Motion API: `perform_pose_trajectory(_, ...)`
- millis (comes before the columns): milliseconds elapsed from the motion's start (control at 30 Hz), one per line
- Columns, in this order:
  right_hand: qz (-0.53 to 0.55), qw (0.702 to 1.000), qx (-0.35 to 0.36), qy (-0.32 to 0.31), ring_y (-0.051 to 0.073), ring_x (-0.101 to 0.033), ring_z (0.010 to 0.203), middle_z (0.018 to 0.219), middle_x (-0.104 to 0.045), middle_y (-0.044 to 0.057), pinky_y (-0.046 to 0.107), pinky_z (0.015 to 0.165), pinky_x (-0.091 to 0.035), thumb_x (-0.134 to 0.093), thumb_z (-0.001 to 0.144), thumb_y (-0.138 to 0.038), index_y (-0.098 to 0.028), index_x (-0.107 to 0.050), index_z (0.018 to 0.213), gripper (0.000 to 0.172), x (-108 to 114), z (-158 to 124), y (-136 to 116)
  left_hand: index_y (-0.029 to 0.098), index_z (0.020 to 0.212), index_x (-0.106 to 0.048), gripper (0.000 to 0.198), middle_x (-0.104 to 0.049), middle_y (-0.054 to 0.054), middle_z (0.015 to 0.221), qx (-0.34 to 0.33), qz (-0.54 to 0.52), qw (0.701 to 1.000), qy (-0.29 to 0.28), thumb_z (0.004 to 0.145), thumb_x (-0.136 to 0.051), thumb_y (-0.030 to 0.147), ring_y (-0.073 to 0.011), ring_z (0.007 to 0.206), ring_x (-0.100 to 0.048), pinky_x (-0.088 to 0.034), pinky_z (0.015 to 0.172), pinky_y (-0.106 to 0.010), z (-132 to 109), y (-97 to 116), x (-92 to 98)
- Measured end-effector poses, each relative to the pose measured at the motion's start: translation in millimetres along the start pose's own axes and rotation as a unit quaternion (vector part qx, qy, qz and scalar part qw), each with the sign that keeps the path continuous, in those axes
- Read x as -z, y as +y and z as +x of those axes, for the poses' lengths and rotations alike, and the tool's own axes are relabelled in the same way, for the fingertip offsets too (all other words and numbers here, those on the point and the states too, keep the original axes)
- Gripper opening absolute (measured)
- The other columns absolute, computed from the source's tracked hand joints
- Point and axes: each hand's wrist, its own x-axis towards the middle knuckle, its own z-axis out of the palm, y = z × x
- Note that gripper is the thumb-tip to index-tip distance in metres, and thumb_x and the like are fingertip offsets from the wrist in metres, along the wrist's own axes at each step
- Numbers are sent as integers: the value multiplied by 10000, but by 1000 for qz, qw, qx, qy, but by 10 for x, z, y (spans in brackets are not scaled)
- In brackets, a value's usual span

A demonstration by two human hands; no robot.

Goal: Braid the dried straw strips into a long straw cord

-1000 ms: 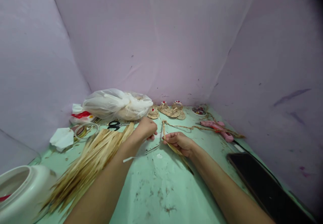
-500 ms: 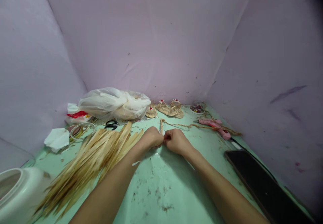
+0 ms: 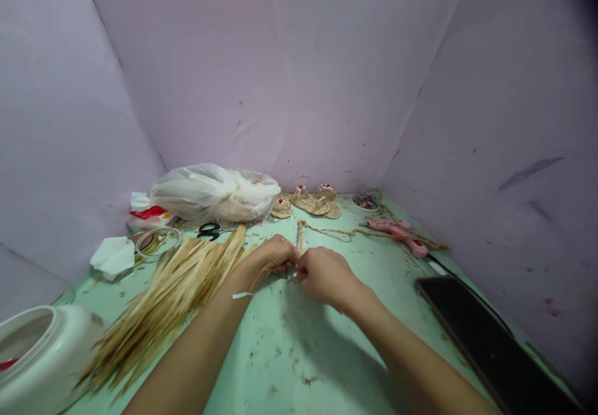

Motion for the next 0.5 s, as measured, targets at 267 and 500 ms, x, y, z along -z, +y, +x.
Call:
perform_pose_trajectory(267, 465, 873, -145, -34, 91, -491, 465, 537, -565, 35, 192, 447, -335, -483, 682, -150, -122, -564, 615, 109, -150, 349, 340, 147, 470, -427, 118, -335, 63, 381, -35, -61, 997, -33, 503, -527, 202, -28, 318, -232, -117, 337, -189, -26, -41, 60)
perform_pose_trajectory(500, 476, 869, -114, -74, 32, -239, 324, 365, -393, -45, 209, 354, -130, -530, 595, -146, -131, -508, 478, 119, -353, 362, 310, 131, 467, -492, 30, -349, 51, 338, -17, 37, 999, 10, 495, -494, 140, -50, 305, -262, -163, 334, -202, 27, -41, 5)
